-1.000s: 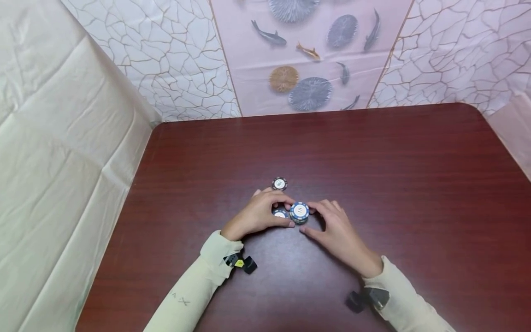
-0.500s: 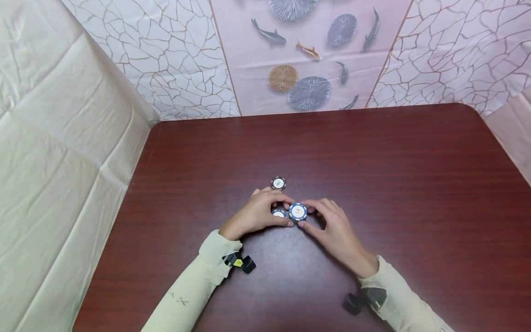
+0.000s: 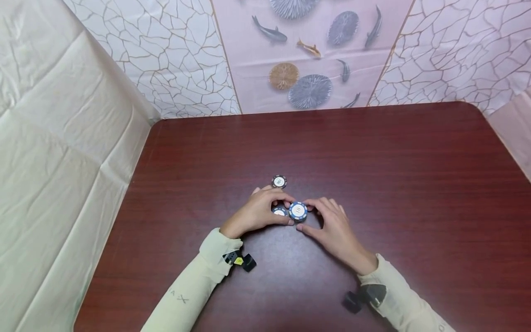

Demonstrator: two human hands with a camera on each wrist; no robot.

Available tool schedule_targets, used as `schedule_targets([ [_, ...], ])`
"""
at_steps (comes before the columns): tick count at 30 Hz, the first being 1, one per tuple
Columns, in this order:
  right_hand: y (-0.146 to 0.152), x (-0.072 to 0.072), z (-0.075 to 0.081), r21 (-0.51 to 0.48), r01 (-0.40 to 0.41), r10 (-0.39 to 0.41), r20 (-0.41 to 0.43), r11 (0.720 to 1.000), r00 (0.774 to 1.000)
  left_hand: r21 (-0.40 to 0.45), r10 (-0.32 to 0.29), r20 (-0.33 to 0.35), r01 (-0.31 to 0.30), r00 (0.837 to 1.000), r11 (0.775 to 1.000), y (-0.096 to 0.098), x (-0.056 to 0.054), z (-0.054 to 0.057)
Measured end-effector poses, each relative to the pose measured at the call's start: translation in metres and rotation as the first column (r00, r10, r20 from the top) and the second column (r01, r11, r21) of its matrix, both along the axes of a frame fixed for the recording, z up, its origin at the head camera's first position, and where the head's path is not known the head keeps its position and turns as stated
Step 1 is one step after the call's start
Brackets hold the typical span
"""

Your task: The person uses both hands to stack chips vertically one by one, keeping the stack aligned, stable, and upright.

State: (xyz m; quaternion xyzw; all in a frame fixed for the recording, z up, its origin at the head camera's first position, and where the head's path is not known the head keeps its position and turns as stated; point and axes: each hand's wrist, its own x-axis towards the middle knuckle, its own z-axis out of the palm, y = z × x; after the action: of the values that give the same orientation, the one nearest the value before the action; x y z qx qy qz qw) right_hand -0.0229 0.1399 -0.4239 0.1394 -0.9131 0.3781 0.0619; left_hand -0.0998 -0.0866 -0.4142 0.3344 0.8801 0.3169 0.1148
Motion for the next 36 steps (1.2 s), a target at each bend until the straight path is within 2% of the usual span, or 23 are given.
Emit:
schedule_targets([
  [8, -0.003, -0.002, 0.001, 0.042, 0.004, -0.005, 0.012, 0.999, 1.000, -0.115, -0.015, -0.047, 0.009, 0.999, 0.993, 0.000, 0.002, 0.011],
  [12, -0.005, -0.003, 0.001, 0.036, 0.000, -0.001, 0.020, 0.999, 1.000, -0.139, -0.052, -0.060, 0.043, 0.997, 0.989, -0.005, 0.002, 0.017],
  [15, -0.003, -0.004, 0.001, 0.037, -0.001, 0.000, 0.015, 0.999, 1.000, -0.101, -0.087, -0.042, 0.083, 0.995, 0.991, -0.010, -0.001, 0.019],
  [18, -0.001, -0.005, 0.002, 0.040, 0.001, -0.001, 0.008, 0.999, 1.000, 0.027, -0.096, 0.016, 0.096, 0.995, 0.995, -0.016, -0.004, 0.020],
  [21, 0.002, -0.005, 0.002, 0.042, 0.001, -0.002, 0.009, 0.999, 1.000, 0.160, -0.061, 0.071, 0.049, 0.996, 0.986, -0.023, -0.009, 0.021],
  [24, 0.003, -0.004, 0.002, 0.044, -0.001, 0.000, 0.011, 0.999, 1.000, 0.200, 0.027, 0.082, -0.043, 0.996, 0.979, -0.028, -0.017, 0.023],
  [27, 0.004, -0.002, 0.001, 0.042, 0.003, -0.004, 0.009, 0.999, 1.000, 0.181, 0.102, 0.076, -0.115, 0.992, 0.977, -0.031, -0.029, 0.022],
  [29, 0.004, -0.003, 0.002, 0.048, 0.005, -0.005, 0.003, 0.999, 1.000, 0.160, 0.128, 0.068, -0.137, 0.990, 0.978, -0.031, -0.039, 0.021],
  [32, 0.004, -0.003, 0.003, 0.056, 0.007, -0.007, -0.001, 0.998, 1.000, 0.130, 0.137, 0.070, -0.145, 0.988, 0.981, -0.031, -0.051, 0.018],
  [36, 0.003, 0.000, 0.002, 0.059, 0.010, -0.009, -0.011, 0.998, 1.000, 0.098, 0.115, 0.080, -0.122, 0.990, 0.988, -0.031, -0.057, 0.017],
])
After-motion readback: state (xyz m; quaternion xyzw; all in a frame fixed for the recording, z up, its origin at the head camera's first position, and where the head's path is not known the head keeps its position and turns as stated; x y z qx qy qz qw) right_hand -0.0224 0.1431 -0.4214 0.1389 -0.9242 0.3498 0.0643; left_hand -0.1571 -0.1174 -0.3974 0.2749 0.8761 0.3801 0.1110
